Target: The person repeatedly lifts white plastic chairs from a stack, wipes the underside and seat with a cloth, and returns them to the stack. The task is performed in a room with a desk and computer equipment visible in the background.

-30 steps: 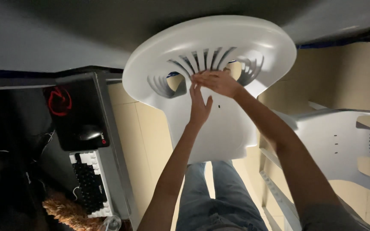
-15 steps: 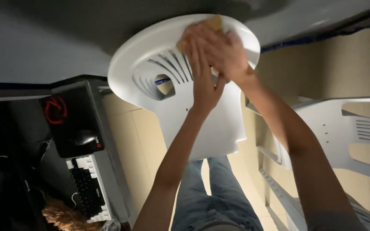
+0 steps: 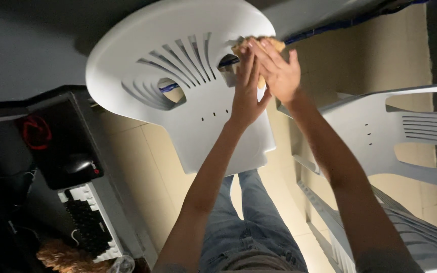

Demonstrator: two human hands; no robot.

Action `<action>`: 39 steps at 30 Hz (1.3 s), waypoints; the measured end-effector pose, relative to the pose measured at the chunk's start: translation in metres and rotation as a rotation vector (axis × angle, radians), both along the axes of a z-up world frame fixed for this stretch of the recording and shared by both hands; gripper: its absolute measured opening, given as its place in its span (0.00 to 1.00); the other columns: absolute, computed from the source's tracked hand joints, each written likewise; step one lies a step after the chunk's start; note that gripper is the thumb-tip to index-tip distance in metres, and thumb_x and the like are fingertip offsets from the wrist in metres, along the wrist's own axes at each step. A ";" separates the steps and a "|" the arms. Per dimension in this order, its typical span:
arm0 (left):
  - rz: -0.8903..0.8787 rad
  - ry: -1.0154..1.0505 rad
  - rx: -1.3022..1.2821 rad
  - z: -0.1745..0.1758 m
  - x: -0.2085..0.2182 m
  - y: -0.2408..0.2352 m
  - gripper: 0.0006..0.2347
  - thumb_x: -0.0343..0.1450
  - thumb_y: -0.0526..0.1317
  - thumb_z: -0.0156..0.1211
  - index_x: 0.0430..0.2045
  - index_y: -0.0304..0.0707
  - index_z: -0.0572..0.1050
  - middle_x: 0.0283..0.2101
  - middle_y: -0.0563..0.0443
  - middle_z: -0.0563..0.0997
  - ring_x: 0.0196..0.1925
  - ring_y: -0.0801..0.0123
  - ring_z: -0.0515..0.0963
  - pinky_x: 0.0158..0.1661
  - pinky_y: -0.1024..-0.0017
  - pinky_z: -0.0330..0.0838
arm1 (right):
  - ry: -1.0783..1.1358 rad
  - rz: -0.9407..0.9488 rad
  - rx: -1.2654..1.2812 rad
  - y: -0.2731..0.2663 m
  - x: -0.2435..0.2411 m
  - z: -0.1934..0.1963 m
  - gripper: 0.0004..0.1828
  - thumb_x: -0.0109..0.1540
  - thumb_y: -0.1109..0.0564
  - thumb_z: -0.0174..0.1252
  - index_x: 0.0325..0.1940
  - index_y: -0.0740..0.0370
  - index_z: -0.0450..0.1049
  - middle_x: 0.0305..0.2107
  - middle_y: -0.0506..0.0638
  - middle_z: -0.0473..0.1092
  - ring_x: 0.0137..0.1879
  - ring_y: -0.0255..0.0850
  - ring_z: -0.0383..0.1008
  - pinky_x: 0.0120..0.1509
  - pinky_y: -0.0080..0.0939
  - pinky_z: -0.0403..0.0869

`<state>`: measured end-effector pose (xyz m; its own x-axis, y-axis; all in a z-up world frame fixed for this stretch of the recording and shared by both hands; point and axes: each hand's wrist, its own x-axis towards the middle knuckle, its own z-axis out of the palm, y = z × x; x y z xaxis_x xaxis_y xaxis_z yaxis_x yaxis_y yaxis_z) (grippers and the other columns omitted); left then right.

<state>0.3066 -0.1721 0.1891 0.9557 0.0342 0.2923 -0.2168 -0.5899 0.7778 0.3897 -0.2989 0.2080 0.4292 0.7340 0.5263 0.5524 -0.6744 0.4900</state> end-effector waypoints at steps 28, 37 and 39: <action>0.063 0.673 -0.356 -0.229 -0.241 0.042 0.29 0.73 0.41 0.59 0.70 0.33 0.59 0.72 0.34 0.64 0.74 0.47 0.64 0.72 0.60 0.58 | 1.113 -0.001 0.260 0.035 -0.180 -0.236 0.32 0.65 0.70 0.48 0.74 0.56 0.68 0.75 0.54 0.57 0.81 0.53 0.51 0.84 0.60 0.48; 0.344 0.700 -0.765 -0.263 -0.309 0.092 0.34 0.68 0.34 0.59 0.71 0.36 0.53 0.66 0.39 0.71 0.69 0.52 0.70 0.64 0.60 0.65 | 1.421 0.306 0.543 0.121 -0.277 -0.245 0.32 0.71 0.63 0.45 0.81 0.56 0.55 0.75 0.60 0.57 0.79 0.59 0.55 0.80 0.58 0.53; 0.376 0.559 -0.747 -0.230 -0.314 0.110 0.39 0.67 0.34 0.66 0.69 0.36 0.44 0.68 0.38 0.61 0.70 0.53 0.63 0.64 0.59 0.63 | 2.455 -0.031 1.128 0.151 -0.293 -0.201 0.28 0.75 0.56 0.43 0.81 0.56 0.52 0.68 0.60 0.62 0.67 0.50 0.66 0.70 0.46 0.69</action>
